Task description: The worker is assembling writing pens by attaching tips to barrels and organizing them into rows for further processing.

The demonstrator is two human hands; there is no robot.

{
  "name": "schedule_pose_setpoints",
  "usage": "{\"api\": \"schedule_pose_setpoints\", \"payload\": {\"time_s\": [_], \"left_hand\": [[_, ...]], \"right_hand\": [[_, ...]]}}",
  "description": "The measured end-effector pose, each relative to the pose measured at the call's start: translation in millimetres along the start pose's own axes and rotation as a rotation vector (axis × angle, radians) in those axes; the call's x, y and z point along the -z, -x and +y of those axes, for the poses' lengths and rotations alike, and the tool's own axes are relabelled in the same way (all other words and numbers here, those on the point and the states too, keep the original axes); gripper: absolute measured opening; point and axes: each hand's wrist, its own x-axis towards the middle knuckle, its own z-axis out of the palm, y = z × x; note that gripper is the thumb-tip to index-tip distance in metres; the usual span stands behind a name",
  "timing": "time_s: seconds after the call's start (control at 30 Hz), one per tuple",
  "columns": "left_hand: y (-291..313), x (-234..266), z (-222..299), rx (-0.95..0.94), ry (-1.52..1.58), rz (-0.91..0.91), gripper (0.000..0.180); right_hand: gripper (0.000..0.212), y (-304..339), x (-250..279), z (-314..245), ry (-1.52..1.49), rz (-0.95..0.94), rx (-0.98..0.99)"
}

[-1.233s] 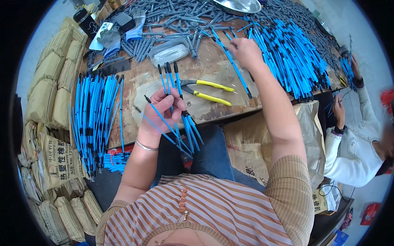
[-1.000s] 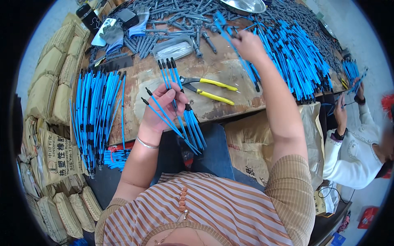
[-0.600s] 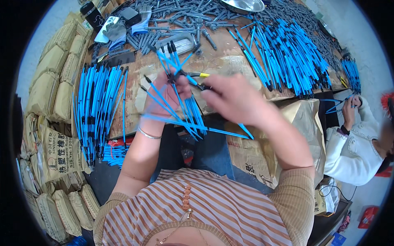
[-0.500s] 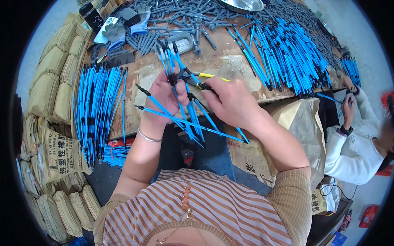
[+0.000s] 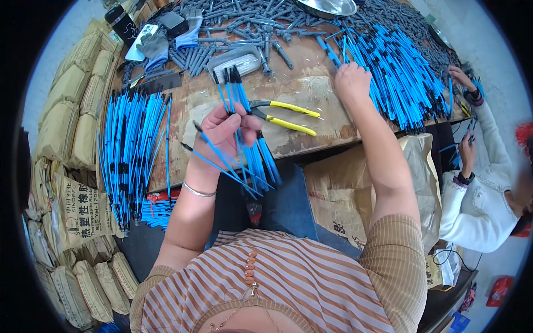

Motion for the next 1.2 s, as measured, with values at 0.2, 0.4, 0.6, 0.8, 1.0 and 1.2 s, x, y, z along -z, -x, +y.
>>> {"api": "schedule_pose_setpoints", "payload": {"time_s": [0.2,0.4,0.6,0.8,1.0,1.2], "left_hand": [[-4,1,0,-0.116,-0.132,0.163,0.019],[-12,-7,2,-0.057,0.010,0.182,0.019],[-17,-6,-6,-0.150,-0.171,-0.013,0.022],[-14,-15,-5,-0.087,0.064,-0.035,0.027],[-6,-13,-2,-0.123,-0.194,0.085,0.027],[4,-4,8,-0.056,-0.142,0.015,0.022]], "right_hand": [[0.026,6,111,29,-0.740,0.072,-0.098],[0.017,72,167,-5,-1.613,-0.505,0.023],[0.015,91,160,-39,-1.278,-0.564,0.351],[0.022,-18,44,21,-0.340,-0.223,-0.028],[0.028,-64,-9,26,-0.118,-0.444,0.065],[0.035,-60,12,32,-0.173,-0.697,0.086]]}}
